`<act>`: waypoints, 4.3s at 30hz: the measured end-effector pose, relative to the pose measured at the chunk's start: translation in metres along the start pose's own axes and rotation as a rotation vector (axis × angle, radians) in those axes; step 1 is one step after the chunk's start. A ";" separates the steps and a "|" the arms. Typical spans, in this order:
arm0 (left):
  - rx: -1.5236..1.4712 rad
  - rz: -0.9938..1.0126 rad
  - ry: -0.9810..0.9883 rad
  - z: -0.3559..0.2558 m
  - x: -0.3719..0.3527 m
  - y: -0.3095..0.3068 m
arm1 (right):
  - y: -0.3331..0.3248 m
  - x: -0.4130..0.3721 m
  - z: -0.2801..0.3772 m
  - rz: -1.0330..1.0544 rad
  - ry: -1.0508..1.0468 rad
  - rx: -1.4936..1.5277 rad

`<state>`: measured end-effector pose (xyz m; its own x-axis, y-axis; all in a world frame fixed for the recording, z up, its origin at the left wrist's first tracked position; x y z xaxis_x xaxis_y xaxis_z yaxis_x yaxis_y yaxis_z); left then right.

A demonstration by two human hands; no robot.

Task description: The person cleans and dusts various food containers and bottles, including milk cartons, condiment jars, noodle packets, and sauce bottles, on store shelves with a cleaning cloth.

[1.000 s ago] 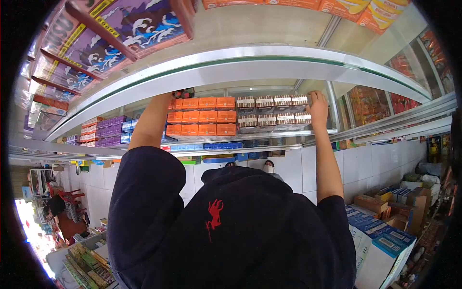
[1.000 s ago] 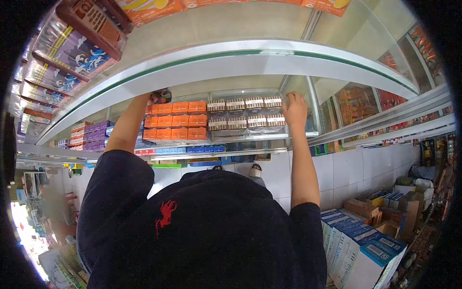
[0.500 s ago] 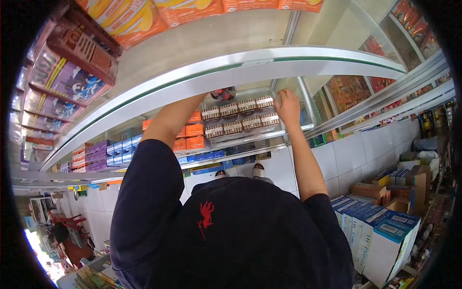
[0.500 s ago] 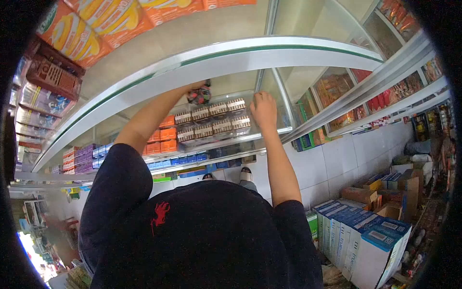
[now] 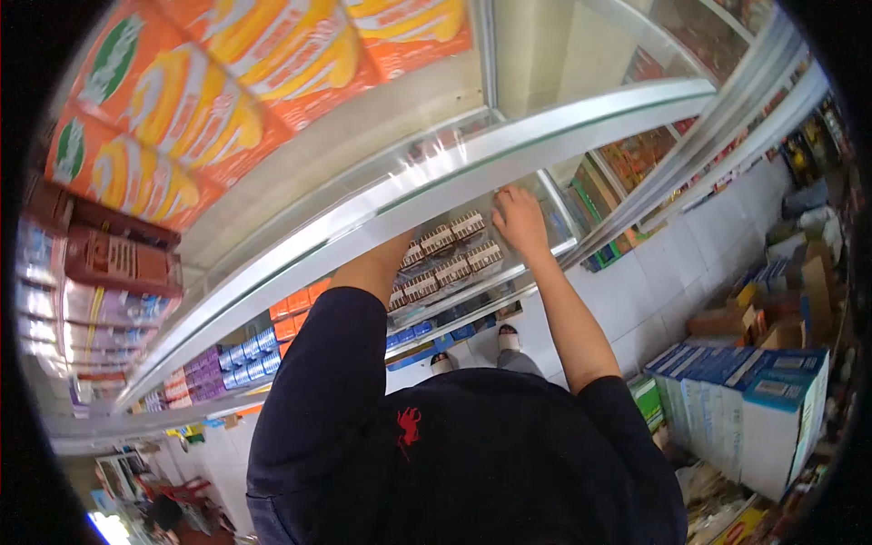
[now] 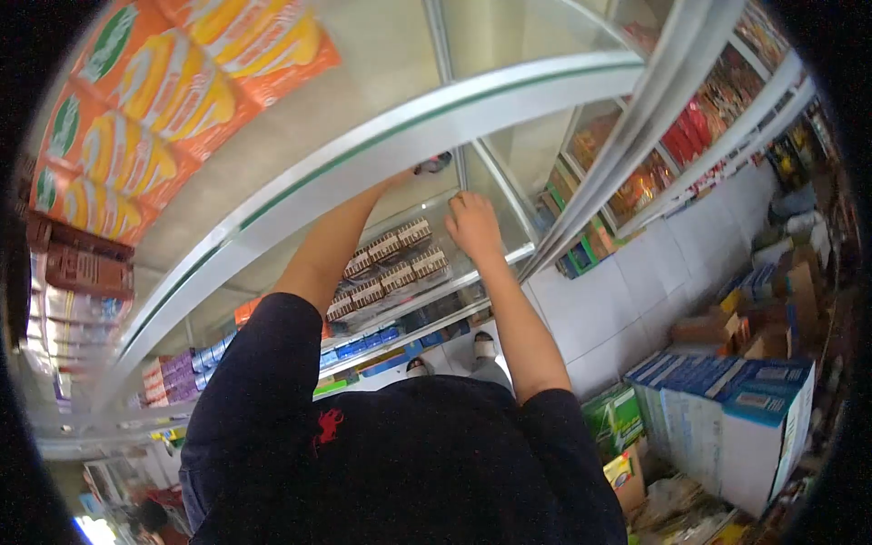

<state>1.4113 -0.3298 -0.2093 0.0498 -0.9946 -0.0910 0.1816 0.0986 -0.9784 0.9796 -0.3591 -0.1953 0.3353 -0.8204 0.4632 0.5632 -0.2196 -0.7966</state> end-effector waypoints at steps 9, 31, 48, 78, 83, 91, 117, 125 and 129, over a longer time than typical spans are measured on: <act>0.069 0.116 -0.023 0.052 -0.036 0.038 | -0.003 0.000 0.002 -0.021 0.027 0.040; -0.274 0.604 -0.343 0.181 -0.029 0.137 | 0.004 0.000 -0.004 -0.001 0.014 0.008; -0.384 -0.114 0.331 -0.346 0.172 -0.090 | -0.005 -0.003 -0.021 -0.170 0.144 0.328; -0.693 0.141 0.095 0.078 -0.096 0.013 | -0.001 0.000 -0.015 -0.050 0.117 0.188; -0.749 0.166 -0.075 0.053 -0.080 0.015 | -0.001 0.002 -0.013 -0.043 0.121 0.140; -0.737 0.235 -0.147 -0.040 -0.001 -0.016 | -0.001 0.002 -0.014 -0.095 0.134 0.093; -0.732 0.253 -0.027 -0.252 0.030 -0.145 | -0.011 0.005 -0.025 -0.226 0.088 0.332; -0.863 0.179 -0.029 -0.157 -0.130 -0.178 | -0.017 0.036 -0.017 0.083 0.193 0.207; -0.691 -0.084 0.008 -0.141 -0.179 -0.150 | -0.003 0.034 -0.028 0.136 0.071 0.144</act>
<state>1.2369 -0.1707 -0.0721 0.0549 -0.9985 -0.0090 -0.4823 -0.0186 -0.8758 0.9679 -0.4007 -0.1878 0.3640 -0.8737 0.3228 0.6202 -0.0312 -0.7838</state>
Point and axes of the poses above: each hand's wrist, its own x-axis towards the middle knuckle, its own y-axis out of the palm, z = x × y, the point moved 4 cm from there along x, towards the middle knuckle, and after that the axes turned 3 degrees about y, right-handed, at the moved point
